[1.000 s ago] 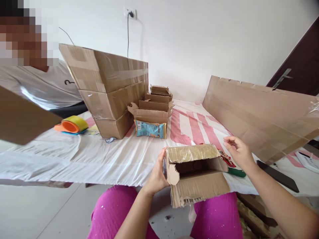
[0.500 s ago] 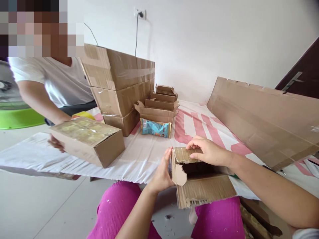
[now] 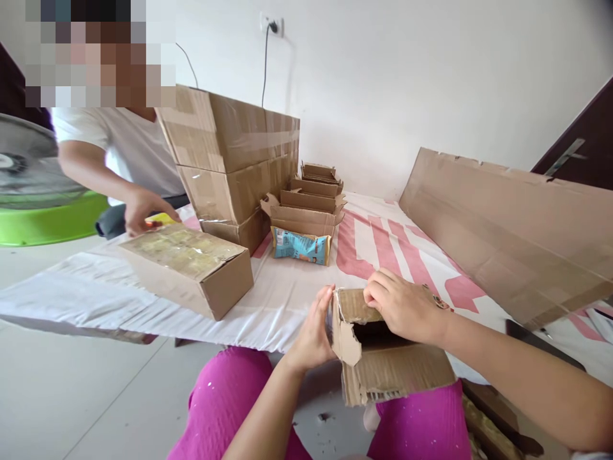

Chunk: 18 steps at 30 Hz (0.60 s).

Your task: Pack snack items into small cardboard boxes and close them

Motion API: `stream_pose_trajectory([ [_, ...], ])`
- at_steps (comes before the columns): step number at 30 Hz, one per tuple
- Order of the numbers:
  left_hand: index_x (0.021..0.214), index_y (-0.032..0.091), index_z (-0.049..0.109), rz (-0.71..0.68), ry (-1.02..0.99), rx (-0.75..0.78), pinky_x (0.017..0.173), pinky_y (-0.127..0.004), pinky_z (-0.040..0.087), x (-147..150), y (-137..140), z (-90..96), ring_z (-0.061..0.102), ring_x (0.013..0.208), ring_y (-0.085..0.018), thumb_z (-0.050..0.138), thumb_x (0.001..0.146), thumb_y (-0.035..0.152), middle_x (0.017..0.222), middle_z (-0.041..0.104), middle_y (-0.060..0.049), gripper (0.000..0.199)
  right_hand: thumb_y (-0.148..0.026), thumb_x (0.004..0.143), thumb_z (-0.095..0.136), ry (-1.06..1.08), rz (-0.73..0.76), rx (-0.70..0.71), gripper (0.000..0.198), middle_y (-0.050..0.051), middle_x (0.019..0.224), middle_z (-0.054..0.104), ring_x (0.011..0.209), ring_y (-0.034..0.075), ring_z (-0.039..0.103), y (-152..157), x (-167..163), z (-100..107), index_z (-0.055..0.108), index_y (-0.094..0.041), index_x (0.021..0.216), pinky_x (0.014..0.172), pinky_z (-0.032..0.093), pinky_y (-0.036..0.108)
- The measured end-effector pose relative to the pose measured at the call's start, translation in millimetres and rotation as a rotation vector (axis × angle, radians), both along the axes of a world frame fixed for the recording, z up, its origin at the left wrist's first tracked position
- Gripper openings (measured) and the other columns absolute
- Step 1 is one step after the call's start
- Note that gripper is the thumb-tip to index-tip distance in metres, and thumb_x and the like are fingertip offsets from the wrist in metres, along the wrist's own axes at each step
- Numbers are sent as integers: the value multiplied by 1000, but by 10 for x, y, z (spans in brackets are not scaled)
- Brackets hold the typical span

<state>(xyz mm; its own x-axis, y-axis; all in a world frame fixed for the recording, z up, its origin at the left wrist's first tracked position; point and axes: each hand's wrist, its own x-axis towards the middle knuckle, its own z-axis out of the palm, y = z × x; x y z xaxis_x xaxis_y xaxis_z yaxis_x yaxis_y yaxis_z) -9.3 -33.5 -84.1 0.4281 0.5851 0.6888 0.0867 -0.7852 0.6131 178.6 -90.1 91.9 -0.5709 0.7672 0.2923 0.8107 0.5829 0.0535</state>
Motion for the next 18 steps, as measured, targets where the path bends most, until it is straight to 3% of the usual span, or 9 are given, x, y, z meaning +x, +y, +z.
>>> stream_pose_trajectory([
  [6, 152, 26, 5, -27, -14, 41, 114, -60, 27, 16, 14, 9, 26, 142, -38, 83, 62, 43, 151, 27, -19, 120, -4, 86, 41, -16, 94, 104, 20, 4, 79, 55, 74, 18, 42, -202, 176, -30, 49, -19, 75, 66, 35, 31],
  [15, 151, 29, 8, -70, -38, -10, 116, -60, 23, 50, 23, 1, 25, 143, -37, 81, 66, 36, 152, 26, -17, 113, -4, 87, 37, 4, 106, -49, 22, 6, 85, 56, 82, 20, 45, -361, 401, -114, 50, -20, 81, 77, 40, 37],
  [18, 152, 28, 3, -33, -85, -117, 115, -61, 23, 19, 73, -53, 25, 143, -39, 82, 65, 38, 154, 22, -18, 117, -4, 87, 38, -16, 86, -96, 21, 6, 84, 56, 80, 20, 46, -422, 516, -148, 50, -20, 80, 75, 42, 36],
])
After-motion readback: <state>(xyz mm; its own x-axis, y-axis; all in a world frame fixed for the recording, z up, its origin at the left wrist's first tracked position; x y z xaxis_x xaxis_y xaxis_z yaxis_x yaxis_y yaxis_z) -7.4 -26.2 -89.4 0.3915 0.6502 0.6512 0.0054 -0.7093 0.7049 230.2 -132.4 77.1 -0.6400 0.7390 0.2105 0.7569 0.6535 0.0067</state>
